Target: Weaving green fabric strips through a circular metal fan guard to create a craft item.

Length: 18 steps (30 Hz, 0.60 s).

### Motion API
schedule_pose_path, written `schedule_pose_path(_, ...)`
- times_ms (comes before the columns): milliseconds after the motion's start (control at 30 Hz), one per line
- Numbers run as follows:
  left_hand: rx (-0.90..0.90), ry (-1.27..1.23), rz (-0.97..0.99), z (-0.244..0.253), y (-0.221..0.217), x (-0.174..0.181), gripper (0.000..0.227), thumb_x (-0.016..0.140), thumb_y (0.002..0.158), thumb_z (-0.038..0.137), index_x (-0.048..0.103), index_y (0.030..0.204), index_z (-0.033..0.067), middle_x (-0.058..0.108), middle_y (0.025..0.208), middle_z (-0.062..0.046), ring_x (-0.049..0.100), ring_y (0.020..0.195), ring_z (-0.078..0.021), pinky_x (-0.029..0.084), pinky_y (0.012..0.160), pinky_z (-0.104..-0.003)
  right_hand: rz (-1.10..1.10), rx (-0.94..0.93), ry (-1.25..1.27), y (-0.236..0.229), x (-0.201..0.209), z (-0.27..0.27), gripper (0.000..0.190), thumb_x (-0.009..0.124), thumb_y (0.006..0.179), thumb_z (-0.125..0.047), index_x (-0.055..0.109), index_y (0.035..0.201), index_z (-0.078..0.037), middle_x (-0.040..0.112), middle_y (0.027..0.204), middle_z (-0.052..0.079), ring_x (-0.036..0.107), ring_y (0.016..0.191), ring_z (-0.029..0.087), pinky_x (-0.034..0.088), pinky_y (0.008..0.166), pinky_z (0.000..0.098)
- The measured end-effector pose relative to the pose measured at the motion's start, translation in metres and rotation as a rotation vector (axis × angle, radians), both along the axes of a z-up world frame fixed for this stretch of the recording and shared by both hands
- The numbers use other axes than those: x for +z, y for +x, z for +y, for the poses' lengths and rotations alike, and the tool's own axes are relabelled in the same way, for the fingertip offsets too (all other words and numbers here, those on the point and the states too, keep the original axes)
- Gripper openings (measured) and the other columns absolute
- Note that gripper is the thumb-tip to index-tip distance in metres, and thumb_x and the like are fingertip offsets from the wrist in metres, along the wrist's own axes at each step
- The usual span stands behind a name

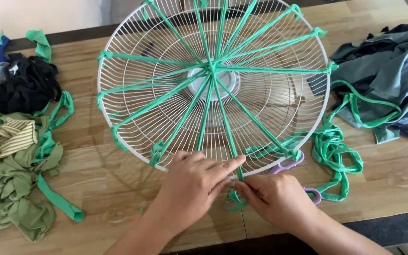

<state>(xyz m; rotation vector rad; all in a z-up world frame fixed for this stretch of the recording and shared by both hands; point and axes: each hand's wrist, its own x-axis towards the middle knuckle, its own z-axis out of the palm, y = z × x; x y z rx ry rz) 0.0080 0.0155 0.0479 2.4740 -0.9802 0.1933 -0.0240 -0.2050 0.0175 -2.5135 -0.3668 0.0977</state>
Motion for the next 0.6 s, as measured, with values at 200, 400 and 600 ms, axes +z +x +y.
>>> schedule_pose_path(200, 0.142, -0.328, -0.013, 0.004, -0.002, 0.014, 0.021, 0.073, 0.080, 0.007, 0.068, 0.097, 0.0176, 0.069, 0.070, 0.010, 0.060, 0.062, -0.0086, 0.038, 0.080, -0.031, -0.018, 0.008, -0.024, 0.001, -0.009, 0.001, 0.029, 0.072, 0.088, -0.031, 0.068, 0.064, -0.015, 0.065, 0.050, 0.002, 0.056, 0.039, 0.028, 0.048, 0.042, 0.0391)
schedule_pose_path(400, 0.334, -0.600, -0.317, 0.031, -0.008, -0.003, 0.021, 0.061, 0.089, -0.004, 0.054, 0.105, 0.0070, 0.072, 0.097, -0.003, 0.064, 0.087, -0.0160, 0.041, 0.095, -0.035, -0.093, 0.056, -0.038, 0.000, -0.007, 0.004, 0.023, 0.068, 0.090, -0.026, 0.064, 0.072, -0.013, 0.069, 0.061, 0.004, 0.061, 0.047, 0.033, 0.050, 0.044, 0.0428)
schedule_pose_path(600, 0.077, -0.047, -0.235, 0.005, -0.011, -0.012, 0.036, 0.072, 0.093, 0.034, 0.067, 0.128, 0.0248, 0.077, 0.102, 0.011, 0.062, 0.093, -0.0109, 0.033, 0.095, -0.042, -0.046, 0.062, -0.080, -0.001, -0.017, 0.000, 0.023, 0.068, 0.089, -0.027, 0.064, 0.071, -0.013, 0.071, 0.063, 0.004, 0.064, 0.049, 0.032, 0.052, 0.047, 0.0422)
